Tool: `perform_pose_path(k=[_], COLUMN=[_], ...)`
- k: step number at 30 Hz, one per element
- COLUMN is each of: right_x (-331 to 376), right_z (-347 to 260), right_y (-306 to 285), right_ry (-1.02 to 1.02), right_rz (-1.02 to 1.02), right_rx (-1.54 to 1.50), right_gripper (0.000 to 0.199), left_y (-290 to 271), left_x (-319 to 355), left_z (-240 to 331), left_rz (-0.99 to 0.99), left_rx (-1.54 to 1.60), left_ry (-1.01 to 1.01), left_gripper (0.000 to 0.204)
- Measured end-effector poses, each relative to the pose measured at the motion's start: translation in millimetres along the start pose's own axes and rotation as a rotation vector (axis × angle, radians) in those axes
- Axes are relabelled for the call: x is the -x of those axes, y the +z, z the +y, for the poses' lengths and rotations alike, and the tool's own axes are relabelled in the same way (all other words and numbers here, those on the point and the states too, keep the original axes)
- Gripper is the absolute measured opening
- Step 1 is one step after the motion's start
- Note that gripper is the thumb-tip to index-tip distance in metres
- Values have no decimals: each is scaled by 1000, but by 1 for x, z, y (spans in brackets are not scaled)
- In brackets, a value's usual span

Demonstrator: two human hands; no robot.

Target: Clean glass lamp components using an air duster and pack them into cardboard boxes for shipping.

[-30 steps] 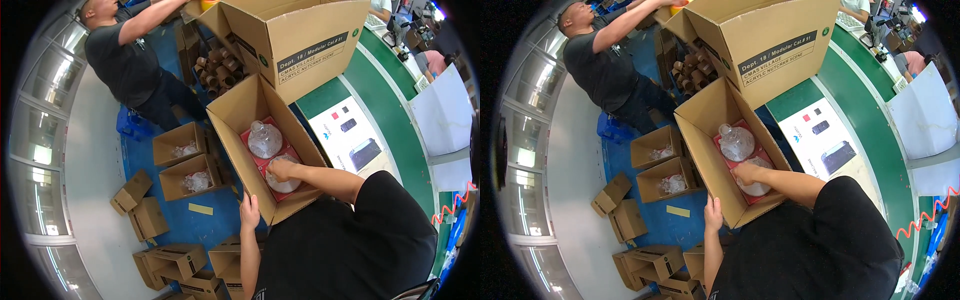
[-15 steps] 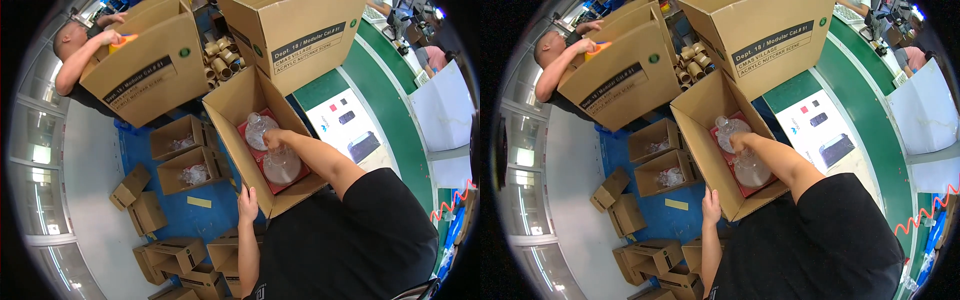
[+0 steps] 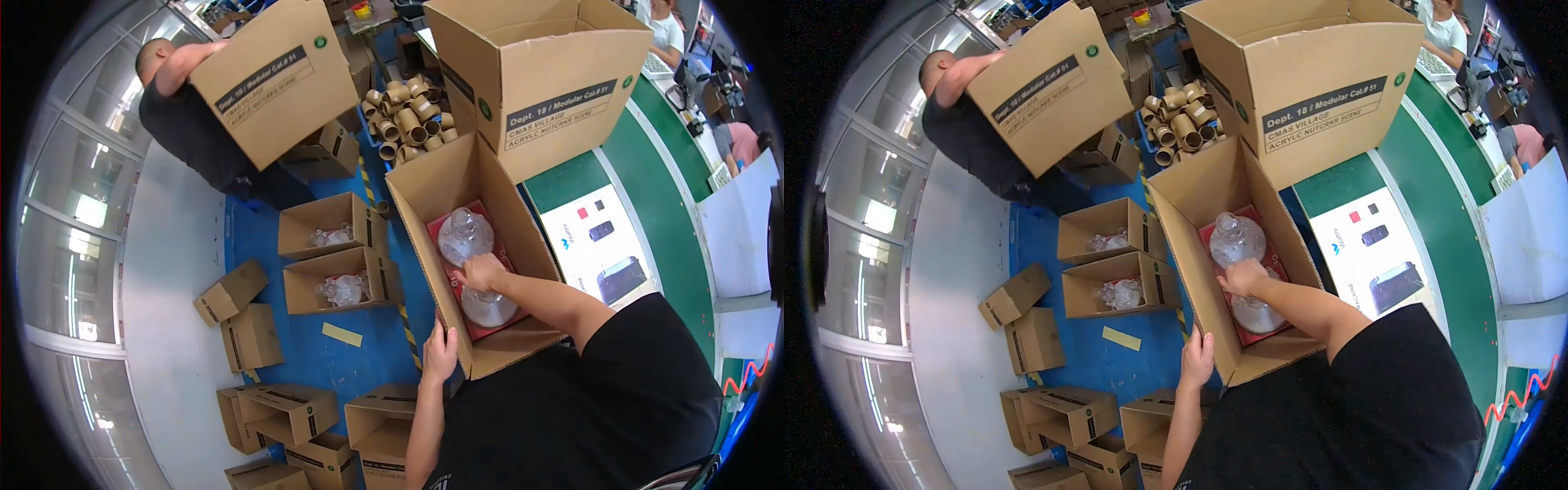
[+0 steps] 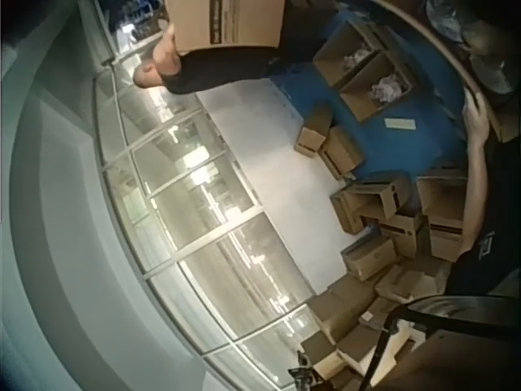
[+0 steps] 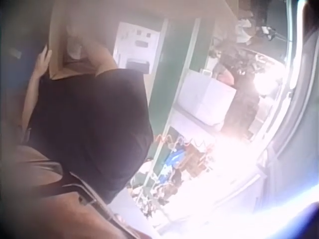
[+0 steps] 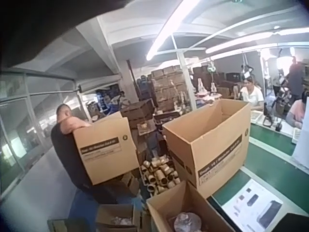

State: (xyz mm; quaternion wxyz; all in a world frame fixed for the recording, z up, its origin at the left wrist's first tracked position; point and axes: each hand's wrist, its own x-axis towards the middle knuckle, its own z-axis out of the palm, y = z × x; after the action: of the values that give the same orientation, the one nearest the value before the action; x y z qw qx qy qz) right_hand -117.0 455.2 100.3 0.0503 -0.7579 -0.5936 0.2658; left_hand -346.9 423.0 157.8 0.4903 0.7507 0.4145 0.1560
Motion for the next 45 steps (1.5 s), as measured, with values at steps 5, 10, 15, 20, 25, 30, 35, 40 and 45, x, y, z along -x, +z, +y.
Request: perform_pose_path(k=[5, 10, 15, 20, 25, 30, 35, 40, 45], right_x=[39, 70, 99, 83, 59, 53, 124, 180, 184], right_z=[1, 19, 26, 23, 12, 5, -22, 23, 40], right_y=[34, 67, 81, 78, 57, 17, -62, -74, -55], right_ry=[-47, -201, -422, -326, -165, -404, -573, -535, -558], right_rz=[35, 150, 312, 252, -13, -72, -352, -499, -531], right_rx=[51, 42, 45, 29, 60, 28, -379, -116, -22], right_gripper=[50, 34, 21, 20, 27, 46, 50, 69, 59], left_y=[2, 0, 5, 2, 1, 1, 3, 7, 4], left_x=[2, 3, 9, 11, 2, -3, 4, 0, -10], left_z=[-10, -3, -7, -4, -7, -6, -16, -14, 1], left_rz=[62, 28, 57, 57, 84, 75, 110, 96, 55], left_rx=[0, 25, 1, -3, 23, -9, 21, 12, -111], left_ry=[75, 40, 52, 44, 60, 24, -41, -52, -124], left_gripper=[52, 52, 52, 53, 54, 54, 54, 53, 58])
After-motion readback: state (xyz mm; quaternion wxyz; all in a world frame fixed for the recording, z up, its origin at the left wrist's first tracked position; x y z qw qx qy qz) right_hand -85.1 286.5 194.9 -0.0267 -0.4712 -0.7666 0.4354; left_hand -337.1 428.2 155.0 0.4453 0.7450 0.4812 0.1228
